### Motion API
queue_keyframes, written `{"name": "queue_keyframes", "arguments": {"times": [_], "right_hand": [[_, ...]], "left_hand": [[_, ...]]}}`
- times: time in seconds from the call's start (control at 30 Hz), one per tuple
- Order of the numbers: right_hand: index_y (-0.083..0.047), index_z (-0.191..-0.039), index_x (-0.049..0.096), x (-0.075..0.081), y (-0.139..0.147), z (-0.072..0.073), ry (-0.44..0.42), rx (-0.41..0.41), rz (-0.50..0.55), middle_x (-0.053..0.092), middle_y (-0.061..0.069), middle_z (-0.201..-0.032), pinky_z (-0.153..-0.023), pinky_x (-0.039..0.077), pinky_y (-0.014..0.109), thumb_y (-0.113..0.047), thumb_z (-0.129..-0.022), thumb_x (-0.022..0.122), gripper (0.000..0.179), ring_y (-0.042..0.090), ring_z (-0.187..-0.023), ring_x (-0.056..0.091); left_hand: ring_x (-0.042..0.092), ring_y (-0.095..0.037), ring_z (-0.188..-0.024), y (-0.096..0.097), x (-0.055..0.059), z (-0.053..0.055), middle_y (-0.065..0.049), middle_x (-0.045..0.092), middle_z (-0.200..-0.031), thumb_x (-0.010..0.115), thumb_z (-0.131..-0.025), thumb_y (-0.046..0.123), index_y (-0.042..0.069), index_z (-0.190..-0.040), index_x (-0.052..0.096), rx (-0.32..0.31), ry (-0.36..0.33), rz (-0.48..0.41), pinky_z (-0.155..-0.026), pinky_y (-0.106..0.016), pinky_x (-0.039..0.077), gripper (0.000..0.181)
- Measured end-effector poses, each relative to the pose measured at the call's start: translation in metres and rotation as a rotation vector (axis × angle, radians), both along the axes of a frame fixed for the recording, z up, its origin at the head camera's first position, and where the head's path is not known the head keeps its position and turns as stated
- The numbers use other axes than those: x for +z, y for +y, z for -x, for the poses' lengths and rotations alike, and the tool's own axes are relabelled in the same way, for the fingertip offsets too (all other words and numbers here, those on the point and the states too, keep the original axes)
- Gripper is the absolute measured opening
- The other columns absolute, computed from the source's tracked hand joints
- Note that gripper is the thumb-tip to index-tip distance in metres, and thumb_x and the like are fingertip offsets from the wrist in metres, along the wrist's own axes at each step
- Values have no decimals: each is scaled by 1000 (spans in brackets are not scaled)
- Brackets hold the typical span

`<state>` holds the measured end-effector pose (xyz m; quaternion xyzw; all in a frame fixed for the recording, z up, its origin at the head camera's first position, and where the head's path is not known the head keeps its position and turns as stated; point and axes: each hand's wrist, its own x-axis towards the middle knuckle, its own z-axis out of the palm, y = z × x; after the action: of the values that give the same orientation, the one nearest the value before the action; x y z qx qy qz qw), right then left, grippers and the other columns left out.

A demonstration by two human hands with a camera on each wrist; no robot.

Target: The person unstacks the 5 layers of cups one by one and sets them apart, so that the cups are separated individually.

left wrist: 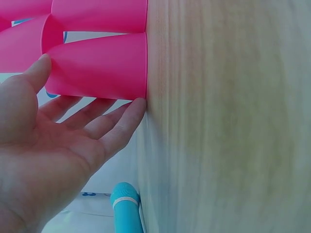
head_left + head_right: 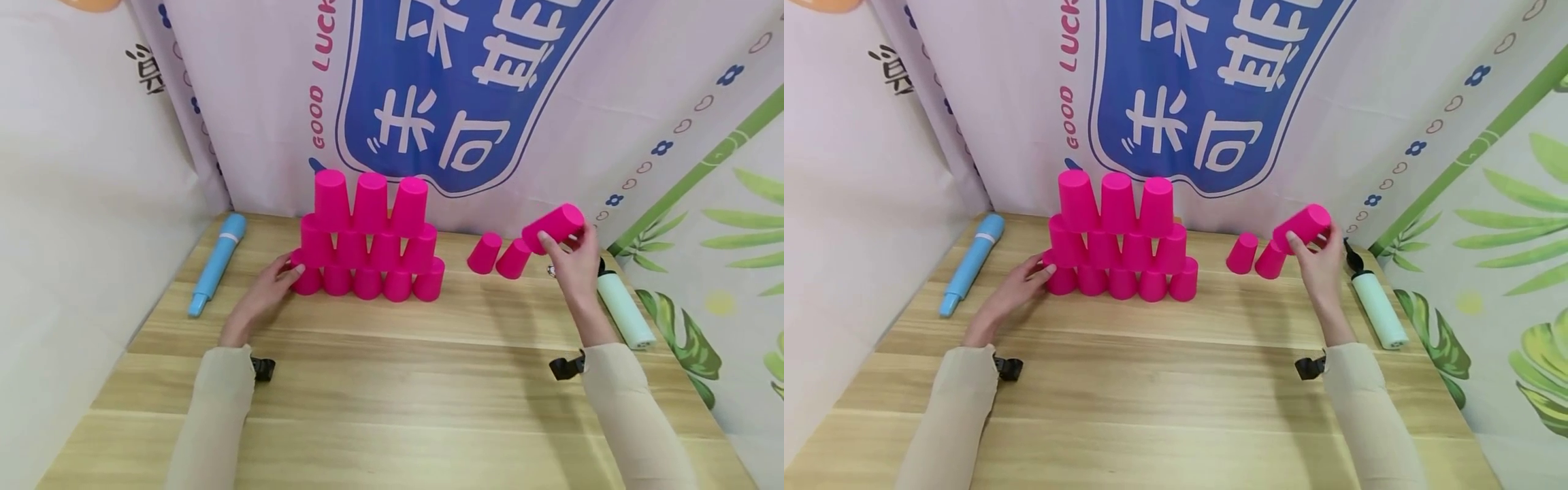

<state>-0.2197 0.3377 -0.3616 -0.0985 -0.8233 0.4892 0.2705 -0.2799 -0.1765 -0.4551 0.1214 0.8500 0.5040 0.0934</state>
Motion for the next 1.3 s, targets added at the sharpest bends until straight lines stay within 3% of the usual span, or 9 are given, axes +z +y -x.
{"name": "queue_keyframes", "arguments": {"times": [0.3, 0.53, 0.97, 1.3], "right_hand": [[-11, -145, 28, -58, 42, 4, -89, -153, 19, 45, 12, -135, -97, 45, 33, -36, -91, 66, 71, 24, -118, 48], [-5, -149, 18, -89, 56, 9, -233, -134, 37, 39, 22, -141, -101, 43, 43, -30, -93, 63, 76, 34, -123, 46], [2, -144, 21, -101, 60, 20, -297, -88, -43, 39, 28, -141, -105, 40, 47, -21, -91, 67, 73, 40, -124, 45], [2, -144, 21, -107, 61, 22, -328, -80, -56, 39, 29, -140, -105, 39, 48, -18, -91, 66, 72, 41, -125, 44]], "left_hand": [[26, -42, -139, -2, 7, 1, -24, 27, -153, 41, -99, 52, 8, -154, 17, -2, 6, 31, -111, -57, 26, 75], [27, -42, -139, -2, 4, 1, -24, 28, -152, 41, -99, 52, 7, -154, 18, 2, 13, 32, -111, -57, 27, 75], [28, -44, -138, 1, 2, 1, -26, 29, -151, 42, -101, 46, 4, -153, 20, -2, 50, 7, -109, -56, 31, 70], [26, -43, -139, 0, 2, -1, -25, 26, -153, 41, -100, 51, 7, -154, 16, -6, -4, 18, -110, -57, 28, 74]]}}
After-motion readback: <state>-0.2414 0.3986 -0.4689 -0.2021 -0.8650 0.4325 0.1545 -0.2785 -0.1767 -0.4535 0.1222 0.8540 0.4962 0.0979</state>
